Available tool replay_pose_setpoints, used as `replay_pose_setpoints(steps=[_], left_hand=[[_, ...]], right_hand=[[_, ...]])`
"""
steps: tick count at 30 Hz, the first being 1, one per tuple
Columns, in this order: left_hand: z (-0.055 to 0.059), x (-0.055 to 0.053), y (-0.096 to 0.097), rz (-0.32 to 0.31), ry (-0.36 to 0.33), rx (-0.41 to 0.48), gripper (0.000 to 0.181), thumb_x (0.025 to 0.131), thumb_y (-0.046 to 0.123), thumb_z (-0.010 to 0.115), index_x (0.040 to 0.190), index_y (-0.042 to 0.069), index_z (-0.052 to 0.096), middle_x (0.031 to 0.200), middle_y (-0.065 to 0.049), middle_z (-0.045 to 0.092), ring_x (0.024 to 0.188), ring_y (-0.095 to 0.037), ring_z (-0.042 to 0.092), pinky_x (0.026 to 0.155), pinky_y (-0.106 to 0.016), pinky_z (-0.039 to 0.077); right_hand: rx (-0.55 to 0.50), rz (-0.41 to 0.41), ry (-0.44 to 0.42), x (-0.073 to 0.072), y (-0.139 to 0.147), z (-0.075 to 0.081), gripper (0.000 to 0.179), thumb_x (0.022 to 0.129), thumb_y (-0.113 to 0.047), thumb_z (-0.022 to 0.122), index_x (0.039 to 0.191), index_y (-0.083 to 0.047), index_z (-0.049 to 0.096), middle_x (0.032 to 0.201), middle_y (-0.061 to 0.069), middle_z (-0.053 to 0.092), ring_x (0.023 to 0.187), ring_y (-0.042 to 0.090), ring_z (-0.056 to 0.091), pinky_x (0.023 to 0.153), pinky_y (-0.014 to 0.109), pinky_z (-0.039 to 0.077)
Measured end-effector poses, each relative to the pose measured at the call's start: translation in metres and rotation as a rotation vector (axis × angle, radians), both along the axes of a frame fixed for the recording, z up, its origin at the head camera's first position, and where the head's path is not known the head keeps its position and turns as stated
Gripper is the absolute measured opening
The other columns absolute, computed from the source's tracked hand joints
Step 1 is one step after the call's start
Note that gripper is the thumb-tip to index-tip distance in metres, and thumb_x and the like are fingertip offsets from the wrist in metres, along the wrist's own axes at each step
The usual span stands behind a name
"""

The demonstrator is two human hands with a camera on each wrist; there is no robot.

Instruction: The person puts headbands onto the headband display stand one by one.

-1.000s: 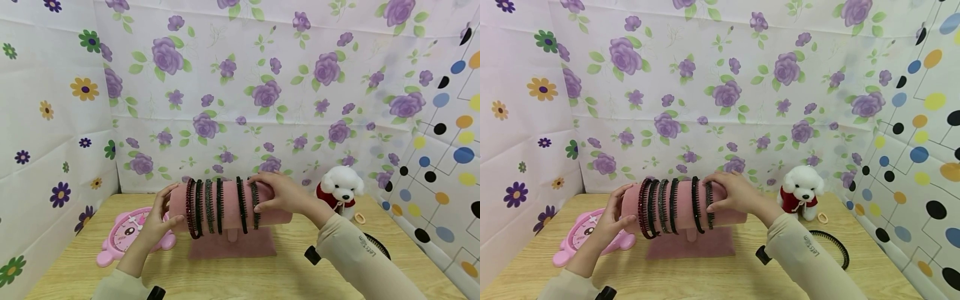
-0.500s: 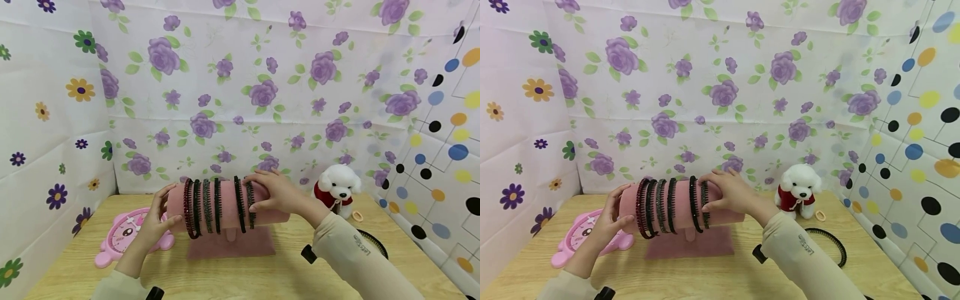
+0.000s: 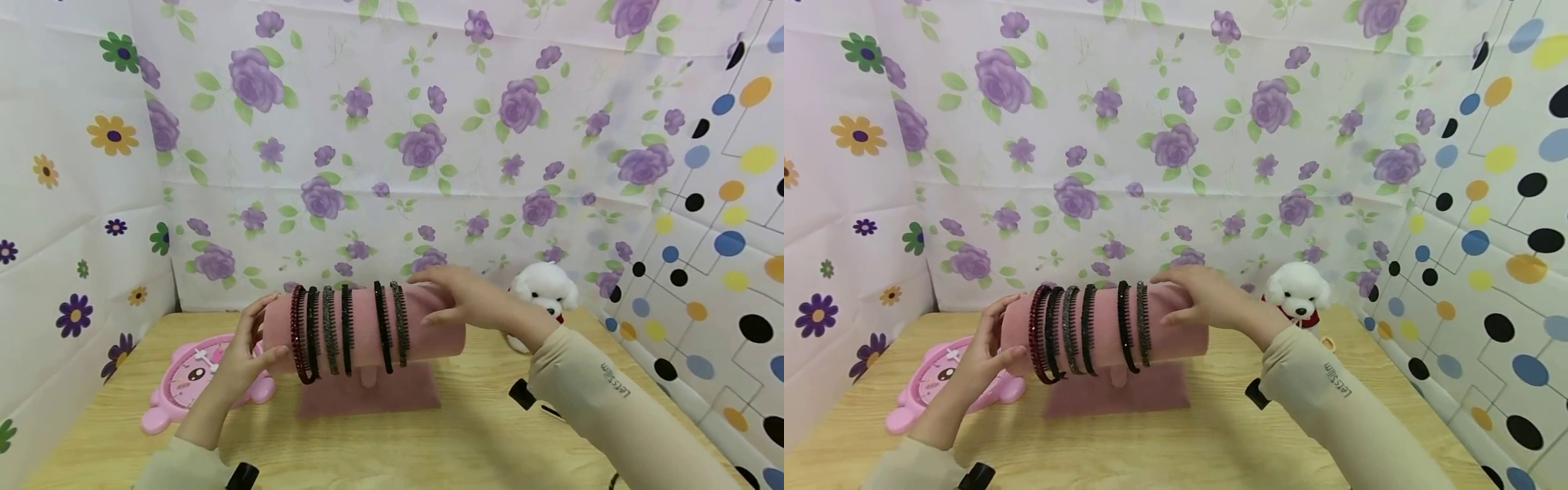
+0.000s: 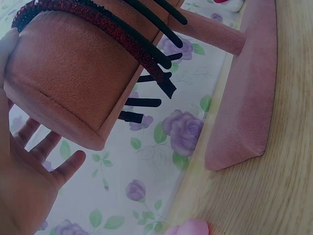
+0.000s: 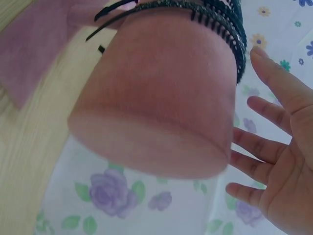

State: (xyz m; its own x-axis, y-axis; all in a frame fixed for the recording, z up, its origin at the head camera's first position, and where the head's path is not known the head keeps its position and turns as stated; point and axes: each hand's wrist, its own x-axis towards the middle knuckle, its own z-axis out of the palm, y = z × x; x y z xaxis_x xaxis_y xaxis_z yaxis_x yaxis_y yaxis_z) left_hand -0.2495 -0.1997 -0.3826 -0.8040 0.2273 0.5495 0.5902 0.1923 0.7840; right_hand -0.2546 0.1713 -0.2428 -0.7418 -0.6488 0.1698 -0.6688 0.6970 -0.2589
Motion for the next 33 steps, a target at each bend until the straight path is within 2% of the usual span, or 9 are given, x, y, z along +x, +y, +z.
replay_pose_setpoints(steps=[5,12,21,25,29,33], left_hand=[[0.002,-0.003,0.0,-0.02,0.013,0.001,0.079,0.086,-0.006,0.059,0.151,0.015,0.021,0.145,0.019,0.034,0.123,0.001,0.041,0.093,-0.011,0.039],[0.004,-0.003,0.0,-0.03,0.028,0.014,0.078,0.085,-0.007,0.059,0.151,0.013,0.022,0.145,0.019,0.035,0.122,0.001,0.042,0.091,-0.011,0.04],[0.0,0.003,-0.006,-0.003,0.01,0.019,0.078,0.085,-0.007,0.06,0.151,0.014,0.023,0.141,0.018,0.039,0.115,-0.001,0.046,0.089,-0.011,0.041],[-0.001,0.002,-0.005,-0.002,-0.005,0.021,0.079,0.085,-0.007,0.06,0.151,0.014,0.022,0.142,0.019,0.037,0.118,-0.001,0.044,0.09,-0.012,0.04],[0.0,0.0,-0.002,-0.023,0.019,0.024,0.079,0.085,-0.007,0.06,0.151,0.013,0.021,0.145,0.018,0.035,0.123,0.001,0.041,0.092,-0.011,0.038],[0.0,-0.001,0.0,-0.04,0.048,0.025,0.079,0.085,-0.007,0.061,0.151,0.012,0.021,0.147,0.018,0.033,0.126,0.003,0.039,0.095,-0.01,0.035]], right_hand=[[0.008,-0.059,-0.027,0.006,0.02,0.006,0.059,0.083,-0.034,0.073,0.135,-0.015,0.054,0.139,0.006,0.055,0.131,0.028,0.048,0.107,0.049,0.039],[0.037,-0.15,0.009,0.015,0.049,0.009,0.048,0.087,-0.033,0.069,0.13,-0.014,0.058,0.131,0.006,0.06,0.116,0.025,0.059,0.093,0.045,0.05],[0.04,-0.126,0.108,0.024,0.074,0.01,0.036,0.086,-0.025,0.072,0.119,-0.012,0.064,0.115,0.002,0.068,0.103,0.02,0.063,0.086,0.041,0.053],[0.04,-0.15,0.078,0.033,0.092,0.006,0.033,0.085,-0.021,0.072,0.116,-0.013,0.065,0.109,0.001,0.068,0.1,0.02,0.064,0.082,0.037,0.055],[0.048,-0.191,0.016,0.043,0.112,0.002,0.031,0.085,-0.023,0.072,0.114,-0.014,0.066,0.109,-0.001,0.068,0.099,0.018,0.065,0.079,0.031,0.053],[0.051,-0.212,0.019,0.052,0.131,-0.004,0.032,0.085,-0.028,0.072,0.113,-0.014,0.066,0.107,-0.002,0.069,0.095,0.015,0.065,0.078,0.029,0.054]])
